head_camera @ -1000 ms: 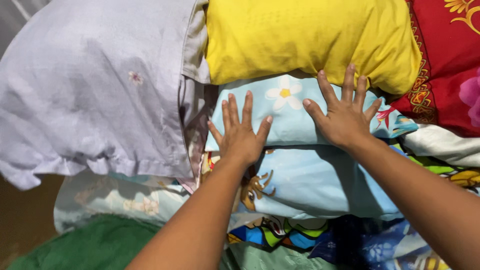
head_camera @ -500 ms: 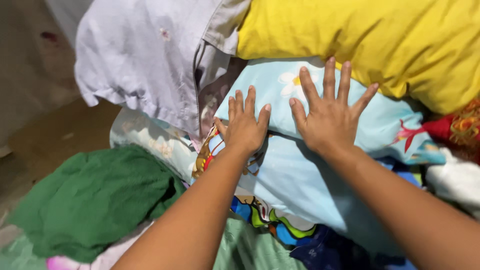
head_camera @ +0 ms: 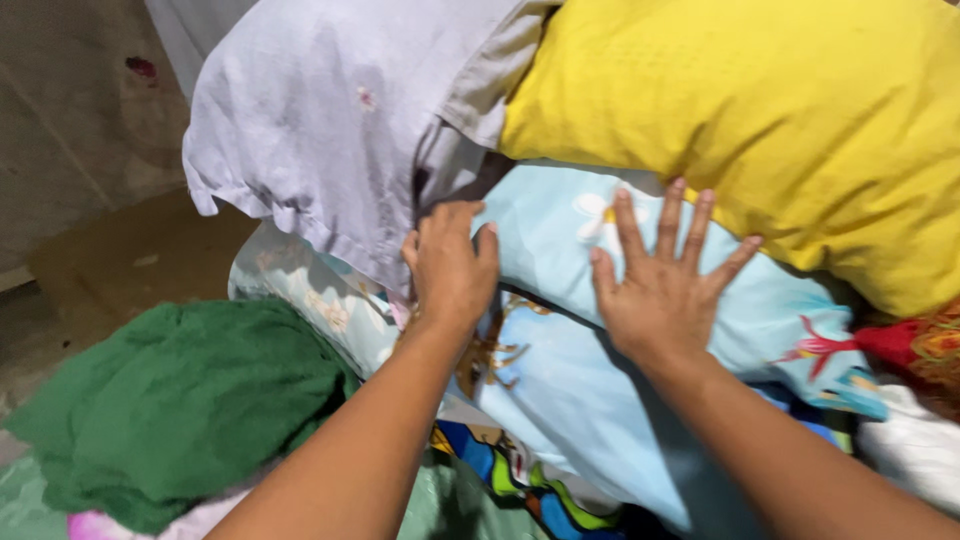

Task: The person folds and stacks multiple bedding items on a bed. They handle a green towel, a multicolored blanket, and several patterned pillows, arranging them into a neat pile. The person also folds a floral-patterned cloth and places it on the bed.

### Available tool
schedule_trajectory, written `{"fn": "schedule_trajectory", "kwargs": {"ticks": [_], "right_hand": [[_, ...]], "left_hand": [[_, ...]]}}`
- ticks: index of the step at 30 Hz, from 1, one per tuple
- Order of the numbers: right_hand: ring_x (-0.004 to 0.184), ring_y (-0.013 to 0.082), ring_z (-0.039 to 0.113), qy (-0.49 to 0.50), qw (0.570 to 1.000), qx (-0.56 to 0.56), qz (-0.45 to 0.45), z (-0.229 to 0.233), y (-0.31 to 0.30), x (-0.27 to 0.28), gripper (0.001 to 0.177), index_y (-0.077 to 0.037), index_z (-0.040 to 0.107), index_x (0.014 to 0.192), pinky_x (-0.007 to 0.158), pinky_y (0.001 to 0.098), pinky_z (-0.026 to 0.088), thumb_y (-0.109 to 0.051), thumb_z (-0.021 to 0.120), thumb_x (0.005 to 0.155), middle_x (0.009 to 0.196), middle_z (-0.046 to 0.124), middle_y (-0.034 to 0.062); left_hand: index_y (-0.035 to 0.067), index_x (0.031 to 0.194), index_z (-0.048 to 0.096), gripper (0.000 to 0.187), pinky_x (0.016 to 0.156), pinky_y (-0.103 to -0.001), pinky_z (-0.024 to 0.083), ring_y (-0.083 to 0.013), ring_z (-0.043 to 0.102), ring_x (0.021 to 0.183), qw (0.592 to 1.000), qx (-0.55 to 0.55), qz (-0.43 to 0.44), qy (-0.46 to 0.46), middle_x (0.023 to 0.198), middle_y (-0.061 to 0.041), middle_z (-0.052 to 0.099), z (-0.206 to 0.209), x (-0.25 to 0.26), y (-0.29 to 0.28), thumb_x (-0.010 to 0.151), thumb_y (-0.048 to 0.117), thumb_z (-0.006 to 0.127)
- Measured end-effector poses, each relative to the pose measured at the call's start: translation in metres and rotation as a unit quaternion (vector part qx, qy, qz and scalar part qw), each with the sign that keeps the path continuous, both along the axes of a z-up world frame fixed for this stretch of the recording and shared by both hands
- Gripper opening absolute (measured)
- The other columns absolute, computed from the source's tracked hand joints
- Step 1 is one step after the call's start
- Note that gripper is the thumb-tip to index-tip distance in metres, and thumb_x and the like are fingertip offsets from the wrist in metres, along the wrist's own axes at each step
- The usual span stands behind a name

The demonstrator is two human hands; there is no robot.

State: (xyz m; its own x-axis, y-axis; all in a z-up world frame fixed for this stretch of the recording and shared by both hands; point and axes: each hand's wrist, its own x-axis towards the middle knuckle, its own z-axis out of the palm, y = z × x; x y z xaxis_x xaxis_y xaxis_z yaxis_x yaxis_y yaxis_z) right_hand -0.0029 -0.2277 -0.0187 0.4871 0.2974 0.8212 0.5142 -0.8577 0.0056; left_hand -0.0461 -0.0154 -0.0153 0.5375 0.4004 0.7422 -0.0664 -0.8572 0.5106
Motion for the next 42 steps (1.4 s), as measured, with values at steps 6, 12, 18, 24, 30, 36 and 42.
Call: {"fn": "schedule_trajectory", "kwargs": {"ticks": [6, 12, 18, 24, 30, 36, 42], "right_hand": [[0.161, 0.0428, 0.013, 0.003, 0.998, 0.006, -0.064, -0.001, 0.016, -0.003, 0.064, -0.025, 0.04, 0.162, 0.113, 0.0846, -0.002, -0.05, 0.043, 0.103, 0.173, 0.021, 0.0227], [0.157, 0.0463, 0.014, 0.024, 0.985, 0.053, -0.165, -0.012, 0.044, 0.002, 0.06, -0.02, 0.046, 0.156, 0.111, 0.0822, -0.002, -0.037, 0.042, 0.099, 0.17, 0.023, 0.0257], [0.152, 0.0446, 0.018, 0.09, 0.928, 0.212, -0.293, 0.001, 0.088, 0.031, 0.06, -0.019, 0.057, 0.145, 0.109, 0.082, 0.006, -0.02, 0.051, 0.086, 0.166, 0.032, 0.0217], [0.128, 0.0454, 0.049, 0.007, 0.948, 0.214, -0.236, 0.057, 0.147, 0.039, 0.034, -0.007, 0.072, 0.117, 0.106, 0.0586, 0.039, -0.034, 0.066, 0.098, 0.129, 0.061, 0.0223], [0.12, 0.0352, 0.064, 0.256, 0.871, 0.412, 0.078, 0.155, 0.283, 0.065, 0.072, -0.01, 0.047, 0.143, 0.096, 0.0515, 0.054, -0.057, 0.064, 0.091, 0.138, 0.058, 0.0202], [0.143, 0.0385, 0.043, 0.247, 0.912, 0.328, -0.023, 0.151, 0.311, 0.065, 0.105, -0.01, 0.027, 0.161, 0.109, 0.0468, 0.041, -0.065, 0.07, 0.082, 0.159, 0.035, 0.0252], [0.139, 0.042, 0.048, 0.206, 0.924, 0.317, -0.066, 0.113, 0.279, 0.067, 0.1, -0.007, 0.031, 0.16, 0.113, 0.0454, 0.041, -0.067, 0.063, 0.088, 0.149, 0.045, 0.0332]], "left_hand": [[0.009, 0.119, 0.065, 0.023, 0.101, -0.047, 0.042, -0.0343, 0.059, 0.116, 0.988, -0.054, -0.021, -0.14, 0.12, -0.011, 0.065, 0.025, 0.006, 0.095, 0.099, 0.018, 0.058], [0.005, 0.132, 0.054, 0.034, 0.105, -0.048, 0.044, -0.0369, 0.058, 0.121, 0.967, -0.106, -0.062, -0.223, 0.13, -0.018, 0.058, 0.049, 0.025, 0.218, 0.102, 0.019, 0.058], [-0.001, 0.149, 0.038, 0.062, 0.113, -0.053, 0.041, -0.045, 0.046, 0.134, 0.951, -0.177, 0.045, -0.248, 0.147, -0.029, 0.038, 0.066, 0.07, 0.308, 0.105, 0.034, 0.065], [0.005, 0.151, 0.036, 0.092, 0.108, -0.056, 0.04, -0.0454, 0.039, 0.136, 0.876, -0.475, 0.066, -0.048, 0.15, -0.023, 0.037, 0.099, 0.09, 0.347, 0.091, 0.074, 0.048], [0.007, 0.154, 0.034, 0.115, 0.12, -0.057, 0.025, -0.0438, 0.026, 0.149, 0.846, -0.513, 0.015, 0.144, 0.159, -0.021, 0.033, 0.12, 0.085, 0.375, 0.074, 0.086, 0.06], [0.021, 0.151, 0.045, 0.102, 0.113, -0.048, 0.043, -0.0376, 0.048, 0.14, 0.876, -0.452, -0.13, 0.104, 0.151, -0.014, 0.051, 0.113, 0.113, 0.37, 0.063, 0.064, 0.075], [0.011, 0.143, 0.05, 0.094, 0.117, -0.051, 0.028, -0.0385, 0.049, 0.136, 0.955, -0.281, -0.093, 0.037, 0.143, -0.021, 0.055, 0.102, 0.146, 0.329, 0.073, 0.067, 0.077]]}}
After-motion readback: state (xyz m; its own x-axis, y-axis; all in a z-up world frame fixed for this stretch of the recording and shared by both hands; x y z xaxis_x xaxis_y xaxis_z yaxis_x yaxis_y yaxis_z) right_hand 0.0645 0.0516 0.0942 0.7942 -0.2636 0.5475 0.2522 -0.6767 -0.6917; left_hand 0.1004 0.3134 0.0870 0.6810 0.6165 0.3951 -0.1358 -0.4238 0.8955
